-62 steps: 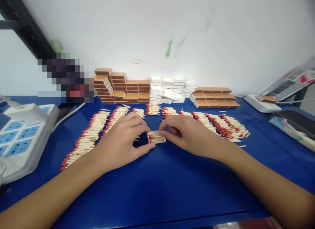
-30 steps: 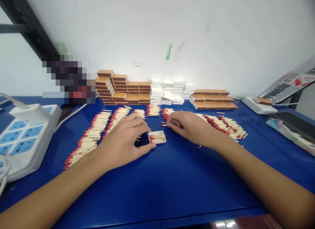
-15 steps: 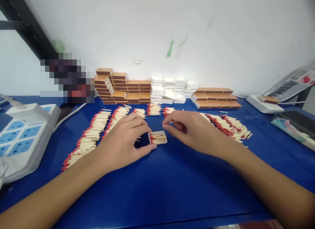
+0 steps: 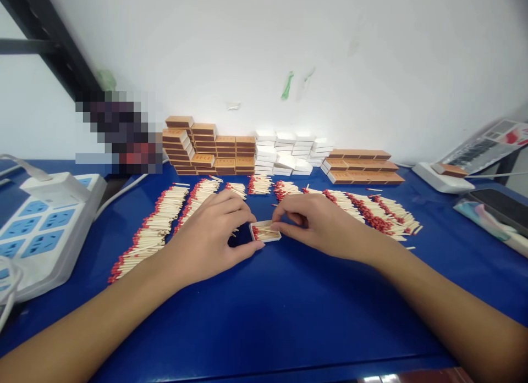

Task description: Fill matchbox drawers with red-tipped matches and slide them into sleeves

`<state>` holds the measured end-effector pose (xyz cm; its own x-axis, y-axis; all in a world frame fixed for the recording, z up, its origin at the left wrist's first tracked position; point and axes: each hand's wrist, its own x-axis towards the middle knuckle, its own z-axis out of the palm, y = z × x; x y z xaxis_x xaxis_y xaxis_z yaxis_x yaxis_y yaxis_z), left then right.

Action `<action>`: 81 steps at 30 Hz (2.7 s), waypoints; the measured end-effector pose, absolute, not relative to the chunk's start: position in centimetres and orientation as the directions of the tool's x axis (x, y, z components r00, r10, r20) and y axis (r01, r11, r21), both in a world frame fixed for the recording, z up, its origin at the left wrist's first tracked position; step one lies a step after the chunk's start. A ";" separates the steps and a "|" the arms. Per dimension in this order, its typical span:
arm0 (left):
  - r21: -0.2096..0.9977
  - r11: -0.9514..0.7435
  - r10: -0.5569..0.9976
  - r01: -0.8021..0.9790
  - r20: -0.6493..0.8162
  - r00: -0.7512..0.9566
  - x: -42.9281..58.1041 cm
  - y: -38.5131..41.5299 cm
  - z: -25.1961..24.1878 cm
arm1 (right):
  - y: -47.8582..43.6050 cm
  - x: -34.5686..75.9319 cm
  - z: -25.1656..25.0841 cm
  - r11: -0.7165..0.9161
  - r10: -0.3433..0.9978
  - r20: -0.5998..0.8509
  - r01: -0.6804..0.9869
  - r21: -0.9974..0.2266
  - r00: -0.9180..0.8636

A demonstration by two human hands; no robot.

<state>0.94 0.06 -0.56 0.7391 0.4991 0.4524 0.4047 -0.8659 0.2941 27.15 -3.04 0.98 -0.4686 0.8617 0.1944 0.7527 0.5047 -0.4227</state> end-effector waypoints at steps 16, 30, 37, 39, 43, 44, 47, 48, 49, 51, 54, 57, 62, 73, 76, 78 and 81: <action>0.304 -0.858 0.513 0.415 0.451 0.730 1.0 0.0 -0.4 | -1.4 29.1 0.6 0.308 0.951 0.108 0.915 -0.259 -0.290; 0.310 -0.858 0.511 0.409 0.445 0.735 1.1 0.1 -0.6 | -1.7 28.6 -0.4 0.397 0.917 0.177 0.864 -0.308 -0.358; 0.306 -0.863 0.504 0.402 0.449 0.738 1.0 0.1 -0.6 | -1.5 29.0 -0.3 0.390 0.921 0.141 0.865 -0.315 -0.364; 0.308 -0.861 0.506 0.404 0.447 0.737 1.0 0.1 -0.6 | -1.5 29.1 -0.3 0.393 0.920 0.141 0.864 -0.314 -0.366; 0.318 -0.855 0.516 0.410 0.447 0.731 1.1 0.1 -0.5 | -1.9 28.9 0.3 0.443 0.895 0.223 0.834 -0.328 -0.387; 0.319 -0.854 0.519 0.412 0.445 0.730 1.1 0.1 -0.5 | -2.2 28.6 0.4 0.457 0.887 0.239 0.826 -0.330 -0.396; 0.314 -0.855 0.516 0.413 0.443 0.733 1.1 0.1 -0.5 | -3.2 27.5 0.8 0.484 0.875 0.206 0.814 -0.321 -0.438; 0.313 -0.856 0.514 0.411 0.443 0.734 1.1 0.1 -0.5 | -3.5 27.1 0.9 0.489 0.872 0.181 0.810 -0.322 -0.455; 0.313 -0.857 0.514 0.410 0.444 0.734 1.1 0.1 -0.5 | -3.7 26.8 0.9 0.496 0.868 0.163 0.804 -0.326 -0.469; 0.315 -0.855 0.516 0.412 0.443 0.733 1.0 0.1 -0.5 | -3.8 26.6 0.9 0.512 0.858 0.166 0.788 -0.343 -0.486; 0.321 -0.849 0.526 0.420 0.433 0.732 1.0 0.2 -0.6 | -3.5 27.1 1.2 0.506 0.863 0.205 0.785 -0.358 -0.462; 0.317 -0.844 0.533 0.432 0.424 0.732 1.0 0.2 -0.7 | -3.2 27.6 1.5 0.491 0.871 0.194 0.783 -0.381 -0.452; 0.298 -0.848 0.528 0.438 0.409 0.744 1.0 0.2 -0.7 | -3.4 26.9 1.4 0.485 0.870 0.140 0.765 -0.424 -0.473; 0.343 -0.826 0.555 0.447 0.362 0.749 0.9 0.2 -0.5 | -3.5 26.3 0.8 0.492 0.860 0.149 0.716 -0.495 -0.488; 0.352 -0.825 0.556 0.442 0.365 0.747 1.0 0.2 -0.4 | -3.4 26.5 0.9 0.520 0.842 0.165 0.689 -0.506 -0.514; 0.353 -0.827 0.553 0.437 0.374 0.744 1.0 0.2 -0.4 | -3.2 27.0 1.2 0.528 0.842 0.210 0.682 -0.506 -0.497; 0.351 -0.829 0.552 0.436 0.386 0.739 0.9 0.1 -0.5 | -2.6 28.5 1.9 0.481 0.876 0.300 0.717 -0.505 -0.377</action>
